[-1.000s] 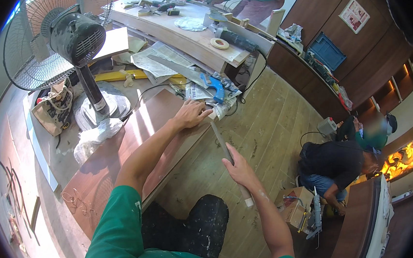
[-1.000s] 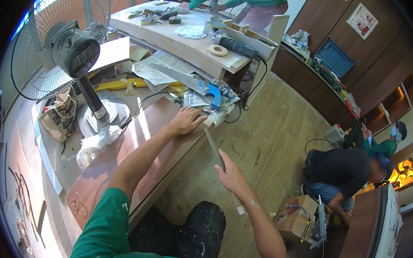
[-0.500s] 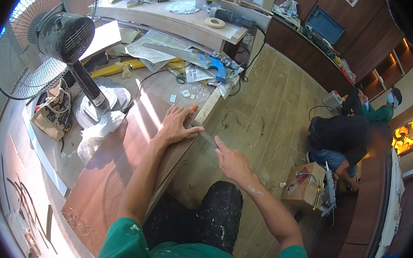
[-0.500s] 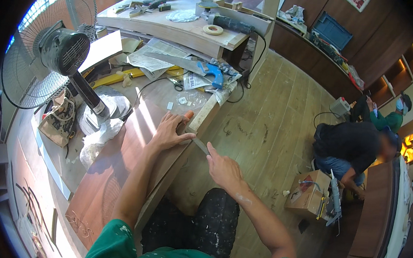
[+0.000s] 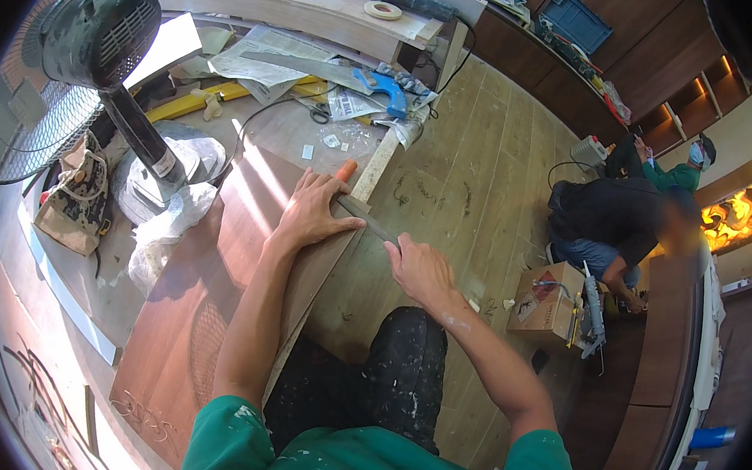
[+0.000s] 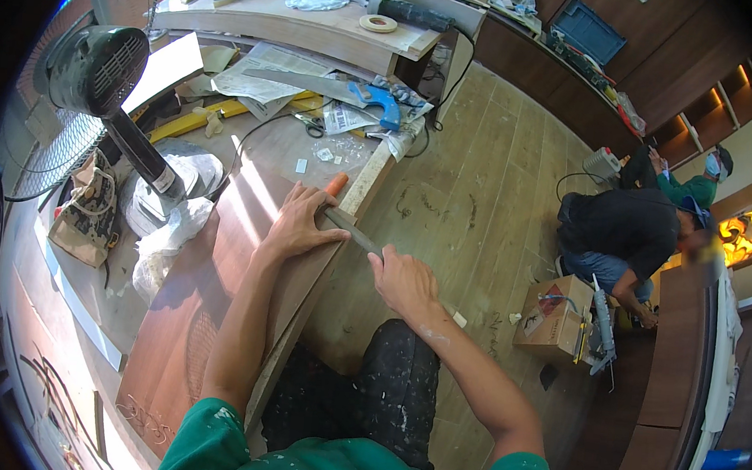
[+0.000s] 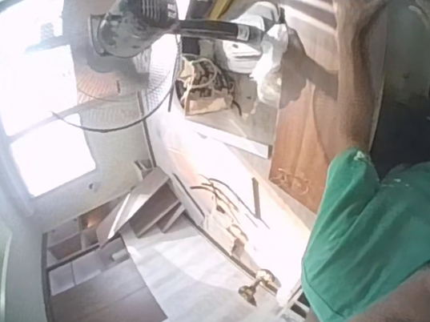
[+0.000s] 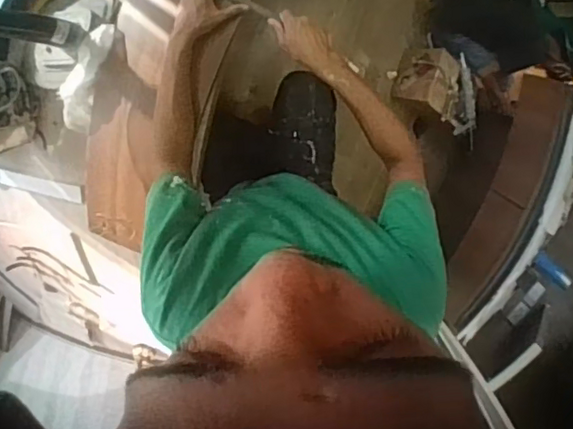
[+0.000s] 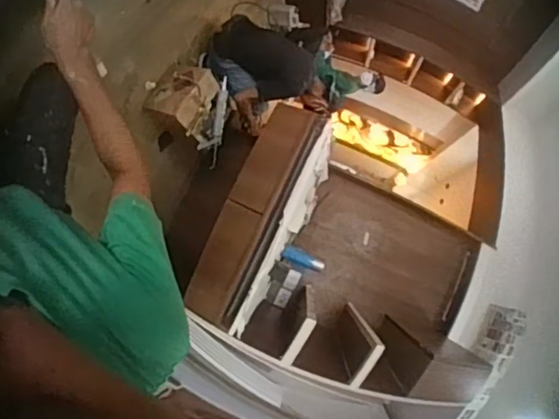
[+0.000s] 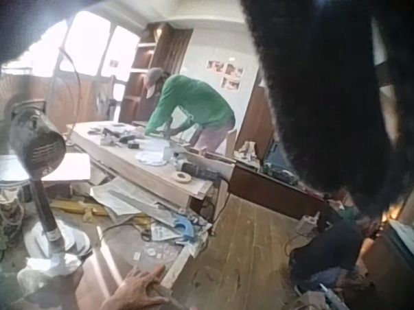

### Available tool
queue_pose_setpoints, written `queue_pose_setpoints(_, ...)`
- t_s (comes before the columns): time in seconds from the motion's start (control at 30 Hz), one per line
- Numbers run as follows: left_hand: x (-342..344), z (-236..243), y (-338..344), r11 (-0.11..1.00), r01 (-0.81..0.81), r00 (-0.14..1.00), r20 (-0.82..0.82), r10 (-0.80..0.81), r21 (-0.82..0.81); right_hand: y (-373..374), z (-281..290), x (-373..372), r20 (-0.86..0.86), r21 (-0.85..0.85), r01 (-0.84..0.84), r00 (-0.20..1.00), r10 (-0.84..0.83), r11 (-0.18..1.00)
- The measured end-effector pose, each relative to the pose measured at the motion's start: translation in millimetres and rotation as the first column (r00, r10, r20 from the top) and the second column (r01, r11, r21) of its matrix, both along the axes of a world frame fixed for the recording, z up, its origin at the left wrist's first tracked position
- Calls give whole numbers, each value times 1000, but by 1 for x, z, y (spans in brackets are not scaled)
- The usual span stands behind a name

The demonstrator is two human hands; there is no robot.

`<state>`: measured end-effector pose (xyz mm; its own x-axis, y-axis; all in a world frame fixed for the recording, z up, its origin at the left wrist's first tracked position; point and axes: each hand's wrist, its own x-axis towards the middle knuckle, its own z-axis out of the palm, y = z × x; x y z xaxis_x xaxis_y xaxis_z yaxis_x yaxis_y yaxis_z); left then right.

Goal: The person kneels on the floor and uses a hand file to smooth the edge of a wooden panel. They then apply glue from a bottle to the edge of a separate piece of wood.

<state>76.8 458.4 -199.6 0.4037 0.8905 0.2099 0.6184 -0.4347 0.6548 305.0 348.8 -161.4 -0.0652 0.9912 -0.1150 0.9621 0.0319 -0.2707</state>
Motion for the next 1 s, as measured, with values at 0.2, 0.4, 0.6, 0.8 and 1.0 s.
queue_pose_setpoints(0.2, 0, 1, 1, 999, -5, 1000, 21, 4, 46, 8, 1, 0, 33, 1, -2, 999, 2, 1000)
queue_pose_setpoints(0.4, 1, 2, 2, 999, -9, 998, -61, 11, 48, 8, -1, -1, 38, 11, 17, 999, -17, 1000)
queue_pose_setpoints(0.6, 3, -4, 5, 999, -14, 999, -36, 16, 53, 8, 6, -7, 52, -23, 41, 998, -40, 999)
queue_pose_setpoints(0.8, 5, -11, 7, 998, -48, 998, 28, 47, 30, 9, 1, -7, 66, -36, 51, 997, -48, 998)
queue_pose_setpoints(1.0, 5, -10, 10, 997, -65, 998, 30, 64, 33, 13, 3, -10, 60, -26, 52, 997, -50, 998)
